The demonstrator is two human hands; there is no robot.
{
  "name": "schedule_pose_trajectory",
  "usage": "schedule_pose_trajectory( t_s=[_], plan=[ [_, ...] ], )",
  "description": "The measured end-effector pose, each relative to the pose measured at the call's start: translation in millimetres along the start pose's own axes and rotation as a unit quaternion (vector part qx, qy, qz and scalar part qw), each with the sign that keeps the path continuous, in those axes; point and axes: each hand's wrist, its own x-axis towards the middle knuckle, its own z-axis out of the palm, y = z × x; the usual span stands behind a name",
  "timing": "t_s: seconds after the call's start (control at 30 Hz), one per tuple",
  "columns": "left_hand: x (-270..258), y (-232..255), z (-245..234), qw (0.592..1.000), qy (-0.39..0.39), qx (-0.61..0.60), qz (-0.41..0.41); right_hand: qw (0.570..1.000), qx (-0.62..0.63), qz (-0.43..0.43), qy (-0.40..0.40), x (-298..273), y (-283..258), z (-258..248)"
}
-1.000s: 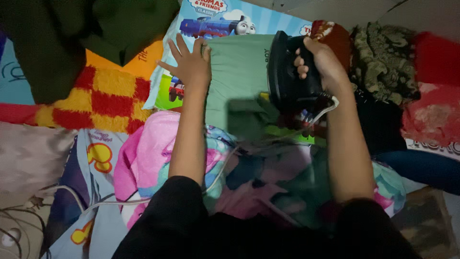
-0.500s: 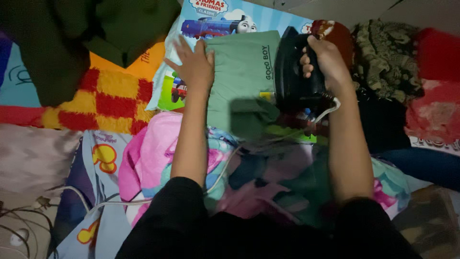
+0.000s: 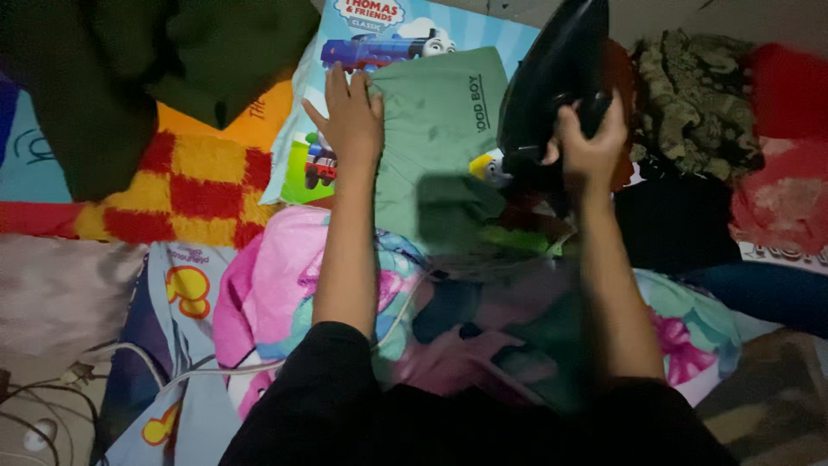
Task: The person irons green and red garments on a bed surface, folding each piece after pressing it.
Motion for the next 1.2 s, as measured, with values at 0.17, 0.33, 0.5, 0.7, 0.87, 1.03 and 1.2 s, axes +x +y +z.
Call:
schedule_pose_trajectory(
  t_s=[0.17, 0.33, 0.5, 0.7, 0.87, 1.03, 1.2],
  plan=[
    [-2, 0, 0, 0.999, 0.027, 0.012, 0.023, 0.996, 0.079, -0.035, 0.024, -48, 52, -17],
    [-1, 0, 1, 0.999, 0.035, 0.03, 0.01, 0.99, 0.084, -0.086, 0.075, -109, 79, -11],
    [-1, -4, -7, 1.0, 0.016, 0.013, 0.016, 0.998, 0.061, 0.008, -0.032, -132, 64, -6],
    [2, -14, -58, 0.988, -0.123, -0.031, 0.089, 0.995, -0.008, 0.058, -0.085, -125, 9, -19],
    [-1, -21, -100, 0.986, -0.16, -0.016, 0.041, 0.983, 0.04, -0.134, 0.123, -126, -9, -15],
    [-1, -20, -108, 0.961, -0.269, -0.002, -0.063, 0.994, -0.075, -0.069, 0.044, -117, -37, -12],
    [-1, -14, -116, 0.956, -0.28, 0.027, -0.083, 0.949, -0.179, -0.017, -0.26, -136, -61, 54]
  ],
)
